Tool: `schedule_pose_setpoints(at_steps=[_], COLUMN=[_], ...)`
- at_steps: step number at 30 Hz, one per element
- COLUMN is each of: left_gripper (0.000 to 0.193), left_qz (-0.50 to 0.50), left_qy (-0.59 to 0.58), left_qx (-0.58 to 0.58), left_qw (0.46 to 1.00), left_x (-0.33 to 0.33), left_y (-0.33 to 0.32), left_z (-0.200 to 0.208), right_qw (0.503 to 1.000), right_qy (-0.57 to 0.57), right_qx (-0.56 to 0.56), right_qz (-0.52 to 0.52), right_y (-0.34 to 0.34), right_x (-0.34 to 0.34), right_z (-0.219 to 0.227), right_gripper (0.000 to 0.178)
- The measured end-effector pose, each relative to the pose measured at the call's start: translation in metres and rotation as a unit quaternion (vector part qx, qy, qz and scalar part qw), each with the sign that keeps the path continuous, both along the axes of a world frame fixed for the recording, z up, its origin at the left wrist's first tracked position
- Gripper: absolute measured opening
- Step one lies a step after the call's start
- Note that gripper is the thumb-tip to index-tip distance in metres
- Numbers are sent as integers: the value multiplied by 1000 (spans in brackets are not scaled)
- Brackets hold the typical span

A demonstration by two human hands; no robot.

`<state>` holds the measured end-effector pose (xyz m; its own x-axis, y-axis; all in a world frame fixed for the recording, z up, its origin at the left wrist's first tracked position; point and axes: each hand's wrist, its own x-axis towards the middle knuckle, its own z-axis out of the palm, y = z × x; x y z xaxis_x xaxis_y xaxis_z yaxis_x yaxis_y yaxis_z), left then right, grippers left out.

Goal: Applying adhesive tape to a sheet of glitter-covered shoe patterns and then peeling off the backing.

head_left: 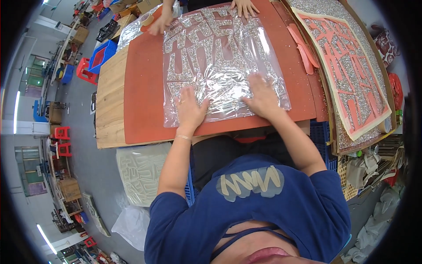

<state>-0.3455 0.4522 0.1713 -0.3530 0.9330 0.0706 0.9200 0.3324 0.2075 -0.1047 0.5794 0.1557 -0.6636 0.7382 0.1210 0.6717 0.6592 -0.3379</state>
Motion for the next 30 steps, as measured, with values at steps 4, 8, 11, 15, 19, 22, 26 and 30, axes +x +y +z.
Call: schedule_pose_setpoints(at_steps=[4, 8, 11, 15, 19, 22, 26, 30], left_gripper=[91, 77, 51, 50, 60, 66, 72, 76], left_qz=[132, 151, -31, -12, 89, 146, 215, 183], left_qy=[4, 57, -2, -70, 15, 5, 42, 65], left_qx=[-28, -172, 152, 83, -27, -27, -25, -68], left_qw=[991, 972, 988, 994, 996, 989, 975, 979], left_x=[-31, -31, -56, -55, -63, -70, -85, -51], left_y=[-26, 31, 108, 142, 120, 101, 19, -66], left_z=[11, 61, 14, -24, -6, 0, -21, -18], right_qw=[987, 994, 982, 980, 999, 994, 990, 829], right_qy=[-101, -89, 85, 70, -8, -54, -83, 370], right_qx=[60, -28, 133, 121, 8, 53, 39, -383], right_qz=[-110, -58, 106, 143, 53, -74, -109, 169], right_y=[26, 49, 76, 72, 116, 163, 149, 189], right_x=[54, -4, -135, -165, -116, -60, -47, -49], right_z=[14, 103, 20, -17, 27, 3, -1, -103], right_gripper=[80, 77, 63, 55, 63, 68, 71, 74])
